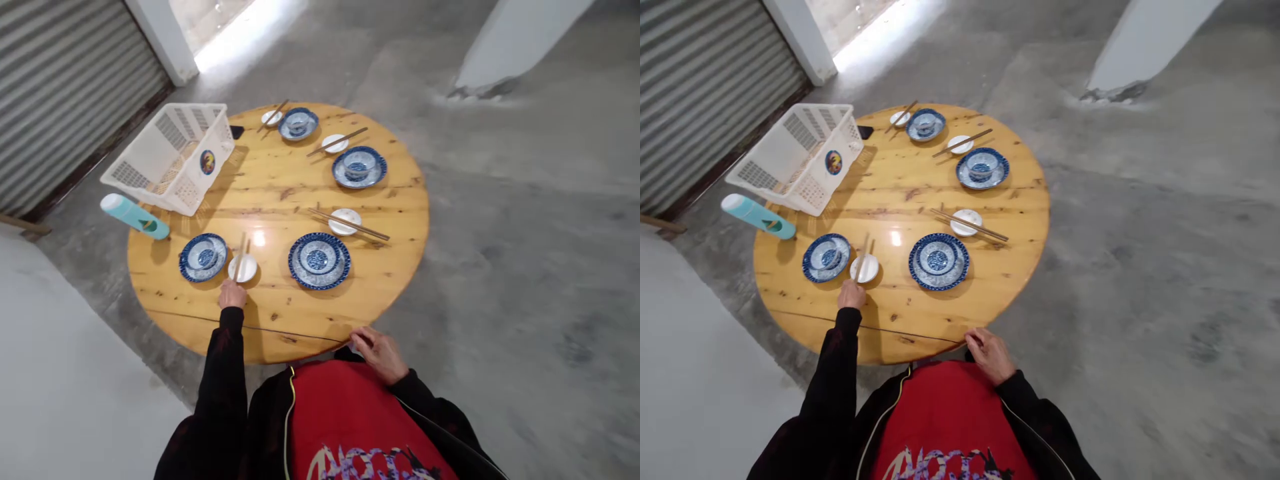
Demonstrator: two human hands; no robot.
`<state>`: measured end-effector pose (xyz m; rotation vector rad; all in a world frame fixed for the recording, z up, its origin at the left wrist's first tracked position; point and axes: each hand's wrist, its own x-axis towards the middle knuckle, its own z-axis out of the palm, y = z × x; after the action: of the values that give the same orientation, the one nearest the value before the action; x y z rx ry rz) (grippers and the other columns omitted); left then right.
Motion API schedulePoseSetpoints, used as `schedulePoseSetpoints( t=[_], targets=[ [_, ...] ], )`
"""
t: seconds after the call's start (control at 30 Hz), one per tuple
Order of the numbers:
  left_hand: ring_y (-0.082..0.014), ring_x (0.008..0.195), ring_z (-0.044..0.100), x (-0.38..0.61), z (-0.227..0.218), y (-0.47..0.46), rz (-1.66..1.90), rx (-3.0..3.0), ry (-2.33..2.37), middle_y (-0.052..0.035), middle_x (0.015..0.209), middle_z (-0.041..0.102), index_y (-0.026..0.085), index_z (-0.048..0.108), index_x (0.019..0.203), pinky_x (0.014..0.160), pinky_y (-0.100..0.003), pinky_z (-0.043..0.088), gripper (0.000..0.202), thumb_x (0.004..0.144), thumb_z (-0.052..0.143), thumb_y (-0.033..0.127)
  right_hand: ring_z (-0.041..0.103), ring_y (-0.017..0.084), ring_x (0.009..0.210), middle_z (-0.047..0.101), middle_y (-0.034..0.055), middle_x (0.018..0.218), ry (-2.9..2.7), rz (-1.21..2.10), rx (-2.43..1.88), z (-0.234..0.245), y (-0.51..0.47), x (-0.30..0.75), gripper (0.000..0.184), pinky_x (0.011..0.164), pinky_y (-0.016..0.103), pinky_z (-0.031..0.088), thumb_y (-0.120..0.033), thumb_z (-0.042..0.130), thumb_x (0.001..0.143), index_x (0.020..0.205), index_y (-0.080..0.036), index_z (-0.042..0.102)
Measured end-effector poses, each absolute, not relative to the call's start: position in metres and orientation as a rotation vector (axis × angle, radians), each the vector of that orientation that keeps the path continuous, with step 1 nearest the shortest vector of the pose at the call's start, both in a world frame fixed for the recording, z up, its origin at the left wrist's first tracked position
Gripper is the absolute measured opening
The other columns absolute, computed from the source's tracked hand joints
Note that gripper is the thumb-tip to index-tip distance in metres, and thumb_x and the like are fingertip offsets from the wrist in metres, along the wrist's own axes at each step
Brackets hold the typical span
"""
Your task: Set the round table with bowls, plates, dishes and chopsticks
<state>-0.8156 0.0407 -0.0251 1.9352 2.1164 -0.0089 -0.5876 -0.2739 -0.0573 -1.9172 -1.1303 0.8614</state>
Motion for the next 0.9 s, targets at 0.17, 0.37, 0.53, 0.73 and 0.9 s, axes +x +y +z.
schedulePoseSetpoints(
  t=[0.17, 0.37, 0.53, 0.73, 0.9],
  targets=[
    [-0.034, 0.089, 0.069, -0.815, -0.016, 0.024, 0.177, 1.886, 2.122, -0.0175, 0.079, 0.07, 0.017, 0.064, 0.082, 0.075, -0.042, 0.051, 0.017, 0.086, 0.048, 0.023, 0.066, 0.023, 0.073, 0.071, 0.0089, 0.08, -1.097, 0.657, -1.953, -0.055, -0.263, -0.549, 0.033, 0.069, 0.033, 0.05, -0.039, 0.042, 0.095, 0.086, -0.02, 0.067],
    [-0.0189, 0.056, 0.057, -0.791, -0.008, -0.044, 0.512, 1.723, 1.891, -0.0001, 0.054, 0.053, 0.016, 0.069, 0.092, 0.056, -0.028, 0.046, 0.041, 0.092, 0.041, 0.046, 0.056, 0.031, 0.117, 0.064, 0.0203, 0.12, -1.162, 0.102, -2.175, -0.041, -0.204, -0.452, 0.032, 0.103, 0.045, 0.042, -0.027, 0.043, 0.095, 0.113, -0.013, 0.064],
    [-0.0114, 0.047, 0.043, -0.737, 0.008, -0.105, 0.723, 1.446, 1.575, 0.0058, 0.048, 0.042, 0.014, 0.067, 0.089, 0.048, -0.023, 0.036, 0.045, 0.088, 0.05, 0.056, 0.047, 0.036, 0.121, 0.056, 0.0255, 0.132, -1.302, 0.109, -2.391, -0.041, -0.148, -0.394, 0.042, 0.1, 0.047, 0.04, -0.029, 0.053, 0.092, 0.127, -0.005, 0.057],
    [-0.0047, 0.036, 0.028, -0.661, 0.028, -0.148, 0.63, 1.093, 1.325, 0.0072, 0.053, 0.048, 0.017, 0.061, 0.089, 0.037, -0.019, 0.02, 0.05, 0.086, 0.053, 0.067, 0.056, 0.033, 0.109, 0.061, 0.024, 0.116, -1.597, 0.313, -2.546, -0.045, -0.118, -0.384, 0.036, 0.084, 0.04, 0.046, -0.035, 0.051, 0.097, 0.119, -0.008, 0.057],
    [-0.0039, 0.038, 0.034, -0.614, 0.032, -0.154, 0.61, 1.002, 1.189, 0.0038, 0.061, 0.055, 0.015, 0.063, 0.088, 0.037, -0.018, 0.023, 0.053, 0.082, 0.06, 0.068, 0.068, 0.03, 0.091, 0.069, 0.0218, 0.101, -1.69, 0.576, -2.555, -0.05, -0.12, -0.39, 0.032, 0.074, 0.036, 0.047, -0.029, 0.033, 0.104, 0.113, -0.01, 0.056]
  ],
)
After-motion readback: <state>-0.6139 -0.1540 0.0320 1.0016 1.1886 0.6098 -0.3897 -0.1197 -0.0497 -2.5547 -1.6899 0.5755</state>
